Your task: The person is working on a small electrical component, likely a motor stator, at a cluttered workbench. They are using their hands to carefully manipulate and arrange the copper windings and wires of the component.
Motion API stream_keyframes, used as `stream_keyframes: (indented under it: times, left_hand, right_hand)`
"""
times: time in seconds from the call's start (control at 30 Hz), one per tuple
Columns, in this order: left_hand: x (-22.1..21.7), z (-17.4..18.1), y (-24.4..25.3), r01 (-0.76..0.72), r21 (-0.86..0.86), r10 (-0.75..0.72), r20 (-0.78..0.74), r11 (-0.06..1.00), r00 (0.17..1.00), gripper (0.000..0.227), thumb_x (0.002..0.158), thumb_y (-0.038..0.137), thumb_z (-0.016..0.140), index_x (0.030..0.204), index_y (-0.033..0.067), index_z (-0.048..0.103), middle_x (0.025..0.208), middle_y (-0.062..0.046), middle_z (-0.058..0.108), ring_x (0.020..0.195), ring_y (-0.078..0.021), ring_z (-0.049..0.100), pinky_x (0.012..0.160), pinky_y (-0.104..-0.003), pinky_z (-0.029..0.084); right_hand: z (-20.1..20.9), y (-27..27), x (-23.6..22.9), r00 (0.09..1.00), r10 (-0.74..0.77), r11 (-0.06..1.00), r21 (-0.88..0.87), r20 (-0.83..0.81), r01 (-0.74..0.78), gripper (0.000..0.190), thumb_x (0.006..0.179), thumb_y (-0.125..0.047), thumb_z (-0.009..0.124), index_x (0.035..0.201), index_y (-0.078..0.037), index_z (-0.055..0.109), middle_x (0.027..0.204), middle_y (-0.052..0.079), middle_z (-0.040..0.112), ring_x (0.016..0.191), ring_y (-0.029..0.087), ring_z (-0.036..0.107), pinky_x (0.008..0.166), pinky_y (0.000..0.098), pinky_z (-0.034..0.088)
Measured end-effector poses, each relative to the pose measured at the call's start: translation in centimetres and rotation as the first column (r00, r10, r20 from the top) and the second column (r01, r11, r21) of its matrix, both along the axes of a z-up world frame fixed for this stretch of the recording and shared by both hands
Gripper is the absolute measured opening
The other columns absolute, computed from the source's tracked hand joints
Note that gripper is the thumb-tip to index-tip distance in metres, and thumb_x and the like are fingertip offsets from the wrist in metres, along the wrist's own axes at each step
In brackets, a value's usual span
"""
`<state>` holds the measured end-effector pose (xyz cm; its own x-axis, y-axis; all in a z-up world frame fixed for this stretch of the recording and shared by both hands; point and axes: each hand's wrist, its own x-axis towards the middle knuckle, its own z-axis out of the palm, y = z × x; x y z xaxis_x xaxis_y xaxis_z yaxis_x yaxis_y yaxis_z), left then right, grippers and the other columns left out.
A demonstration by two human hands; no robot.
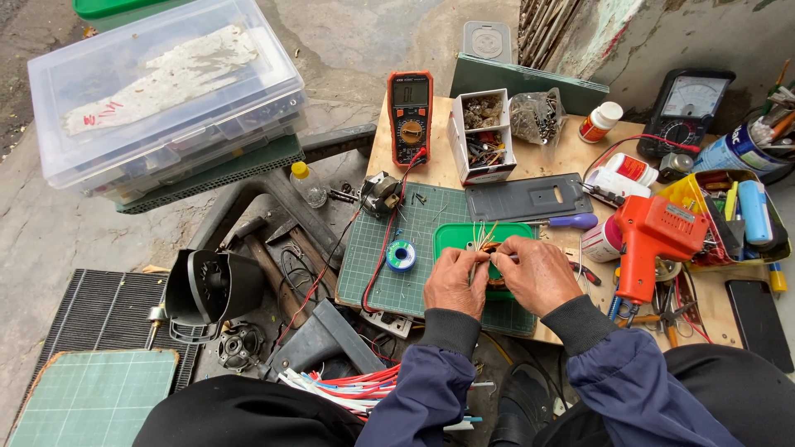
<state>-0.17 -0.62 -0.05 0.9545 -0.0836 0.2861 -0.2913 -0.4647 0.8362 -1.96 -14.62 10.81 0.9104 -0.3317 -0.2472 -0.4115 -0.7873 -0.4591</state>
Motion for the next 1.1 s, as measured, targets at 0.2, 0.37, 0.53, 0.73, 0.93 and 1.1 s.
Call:
stream_keyframes:
  times: [0.2, 0.37, 0.53, 0.73, 0.93, 1.1]
  left_hand:
    - [0.8, -2.2, 0.3, 0.0, 0.132, -0.02, 0.151, 0.991, 0.988, 0.009, 0.097, 0.034, 0.082, 0.099, 0.0408, 0.076, 0.093, 0.011, 0.063, 0.092, -0.0198, 0.076, 0.078, -0.038, 0.068]
    - [0.7, -1.7, 0.4, -0.013, 0.056, 0.01, 0.067, 0.998, 0.998, 0.01, 0.094, 0.031, 0.085, 0.097, 0.0391, 0.078, 0.091, 0.011, 0.065, 0.086, -0.0197, 0.077, 0.075, -0.038, 0.068]
    - [0.5, 0.2, 0.8, -0.013, -0.022, 0.011, -0.113, 1.0, 0.994, 0.01, 0.092, 0.025, 0.083, 0.096, 0.0339, 0.08, 0.091, 0.009, 0.068, 0.081, -0.0195, 0.078, 0.072, -0.04, 0.067]
    - [0.3, 0.0, 0.6, -0.034, -0.082, 0.017, -0.193, 0.996, 0.981, 0.009, 0.09, 0.023, 0.084, 0.095, 0.0298, 0.081, 0.087, 0.003, 0.07, 0.08, -0.021, 0.078, 0.072, -0.04, 0.066]
    - [0.1, 0.4, 0.4, -0.012, -0.066, 0.004, -0.117, 0.998, 0.993, 0.032, 0.089, 0.034, 0.088, 0.117, 0.0301, 0.074, 0.096, 0.0, 0.072, 0.087, -0.0242, 0.08, 0.077, -0.044, 0.067]
    - [2.0, -0.5, 0.1, 0.084, 0.072, -0.072, -0.146, 0.994, 0.987, 0.039, 0.089, 0.035, 0.091, 0.121, 0.0199, 0.073, 0.1, -0.004, 0.072, 0.09, -0.0295, 0.08, 0.078, -0.048, 0.067]
  right_hand:
    - [-1.6, -0.1, -0.2, 0.999, -0.037, 0.999, 0.04, 0.039, 0.035, 0.024, 0.099, -0.037, 0.068, 0.098, -0.019, 0.084, 0.097, 0.021, 0.084, 0.112, 0.047, 0.077, 0.099, 0.0591, 0.059]
    - [-1.3, 0.3, -0.3, 0.994, -0.056, 0.997, 0.051, 0.089, 0.052, 0.024, 0.101, -0.035, 0.068, 0.097, -0.016, 0.082, 0.094, 0.021, 0.083, 0.109, 0.048, 0.078, 0.098, 0.0593, 0.059]
    - [-1.5, 0.3, -0.3, 0.992, -0.068, 0.996, 0.057, 0.106, 0.062, 0.024, 0.102, -0.036, 0.068, 0.097, -0.016, 0.081, 0.093, 0.021, 0.083, 0.108, 0.046, 0.078, 0.098, 0.0586, 0.059]
    - [-0.7, 1.0, -0.7, 0.989, -0.024, 0.999, 0.028, 0.143, 0.02, 0.023, 0.102, -0.036, 0.067, 0.101, -0.017, 0.08, 0.096, 0.02, 0.082, 0.106, 0.046, 0.078, 0.094, 0.0588, 0.06]
    - [7.4, 1.2, -1.7, 0.993, 0.098, 0.991, 0.082, 0.069, -0.103, 0.031, 0.095, -0.028, 0.071, 0.12, -0.012, 0.081, 0.105, 0.017, 0.087, 0.106, 0.04, 0.082, 0.097, 0.0595, 0.061]
    - [6.7, -1.9, -2.8, 0.892, -0.438, 0.808, 0.486, 0.116, 0.333, 0.043, 0.096, -0.037, 0.079, 0.128, -0.007, 0.083, 0.088, 0.02, 0.084, 0.077, 0.025, 0.079, 0.084, 0.04, 0.064]
